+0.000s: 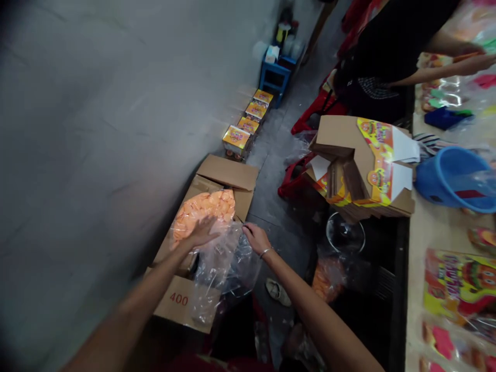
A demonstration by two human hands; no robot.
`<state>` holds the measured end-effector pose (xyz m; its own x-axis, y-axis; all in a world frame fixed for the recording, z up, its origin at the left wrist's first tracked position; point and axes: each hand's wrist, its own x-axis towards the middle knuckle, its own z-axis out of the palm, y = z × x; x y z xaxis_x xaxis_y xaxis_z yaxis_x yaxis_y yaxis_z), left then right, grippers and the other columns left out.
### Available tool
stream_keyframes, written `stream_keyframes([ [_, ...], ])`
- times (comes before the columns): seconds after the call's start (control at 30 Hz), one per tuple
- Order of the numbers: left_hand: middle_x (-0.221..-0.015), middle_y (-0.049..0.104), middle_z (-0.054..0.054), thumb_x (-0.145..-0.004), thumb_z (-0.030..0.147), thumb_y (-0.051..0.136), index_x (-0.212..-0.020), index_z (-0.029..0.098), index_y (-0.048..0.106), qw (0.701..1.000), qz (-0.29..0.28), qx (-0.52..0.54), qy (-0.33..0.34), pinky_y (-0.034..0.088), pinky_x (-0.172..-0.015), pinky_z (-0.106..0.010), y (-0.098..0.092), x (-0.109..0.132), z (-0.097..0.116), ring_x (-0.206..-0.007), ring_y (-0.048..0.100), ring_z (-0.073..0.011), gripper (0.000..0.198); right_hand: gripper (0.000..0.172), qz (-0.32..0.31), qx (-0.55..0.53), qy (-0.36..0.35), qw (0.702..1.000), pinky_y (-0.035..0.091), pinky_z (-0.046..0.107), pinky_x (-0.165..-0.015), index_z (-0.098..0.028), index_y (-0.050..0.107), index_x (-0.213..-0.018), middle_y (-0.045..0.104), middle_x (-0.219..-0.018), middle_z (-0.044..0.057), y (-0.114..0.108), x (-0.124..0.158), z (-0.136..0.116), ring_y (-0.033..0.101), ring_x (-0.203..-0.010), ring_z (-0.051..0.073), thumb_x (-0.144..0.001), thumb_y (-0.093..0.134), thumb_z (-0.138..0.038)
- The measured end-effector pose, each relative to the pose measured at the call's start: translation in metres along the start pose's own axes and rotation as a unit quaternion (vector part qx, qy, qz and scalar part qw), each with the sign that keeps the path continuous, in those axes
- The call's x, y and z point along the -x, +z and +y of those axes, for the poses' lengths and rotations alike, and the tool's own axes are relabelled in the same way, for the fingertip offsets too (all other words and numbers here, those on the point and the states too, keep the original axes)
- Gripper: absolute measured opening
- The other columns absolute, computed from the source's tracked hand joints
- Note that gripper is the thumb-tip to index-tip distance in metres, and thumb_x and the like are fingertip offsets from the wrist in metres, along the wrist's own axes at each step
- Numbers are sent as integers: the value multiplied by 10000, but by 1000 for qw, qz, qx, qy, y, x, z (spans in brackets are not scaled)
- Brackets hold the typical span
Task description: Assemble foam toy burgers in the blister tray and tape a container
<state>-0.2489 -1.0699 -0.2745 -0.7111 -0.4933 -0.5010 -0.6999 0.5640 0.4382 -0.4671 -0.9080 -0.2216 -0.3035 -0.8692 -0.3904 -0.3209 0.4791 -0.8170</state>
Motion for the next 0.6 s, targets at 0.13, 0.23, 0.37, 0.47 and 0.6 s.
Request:
stream_keyframes([
  [0.13, -1328, 533, -168, -789, 428, 611, -1306, 179, 512, 999, -18, 42, -8, 239, -1062, -611, 82, 13, 11, -1348, 331, -380, 582, 286, -37, 45, -2, 998, 402, 262, -767, -159, 662, -873, 645, -842, 60, 27, -37, -4, 569, -828, 173, -916, 427, -316],
  [0.23, -1316, 539, -130, -721, 302, 658, -1143, 181, 602, 997, 1, 80, -2, 193, -1113, -553, 109, 36, 1, -1400, 246, -338, 442, 277, -65, 16, 27, 997, 418, 223, -729, -179, 621, -1106, 649, -796, 24, 73, -68, 3, 586, -783, 139, -932, 427, -273],
  [0.37, -1136, 631, -81, -710, 175, 582, -914, 173, 640, 987, 49, 142, -57, 340, -1068, -387, 119, 37, -26, -1293, 417, -251, 212, 275, -117, -34, 99, 988, 415, 173, -547, -175, 575, -1145, 639, -742, -8, 145, -90, 27, 530, -537, 78, -928, 408, -198],
  [0.47, -948, 648, -79, -818, 152, 396, -815, 156, 619, 963, 106, 182, -168, 449, -918, -344, 125, 17, -39, -1036, 578, -204, 224, 241, -139, -66, 155, 976, 400, 160, -479, -144, 586, -1024, 616, -707, -8, 185, -86, 48, 488, -461, 60, -906, 377, -141],
  [0.6, -905, 634, -80, -900, 253, 381, -873, 128, 604, 911, 161, 219, -309, 462, -829, -376, 136, -7, -44, -900, 601, -203, 258, 246, -143, -90, 198, 966, 387, 155, -457, -133, 566, -964, 537, -589, -35, 212, -70, 68, 454, -441, 67, -895, 330, -123],
])
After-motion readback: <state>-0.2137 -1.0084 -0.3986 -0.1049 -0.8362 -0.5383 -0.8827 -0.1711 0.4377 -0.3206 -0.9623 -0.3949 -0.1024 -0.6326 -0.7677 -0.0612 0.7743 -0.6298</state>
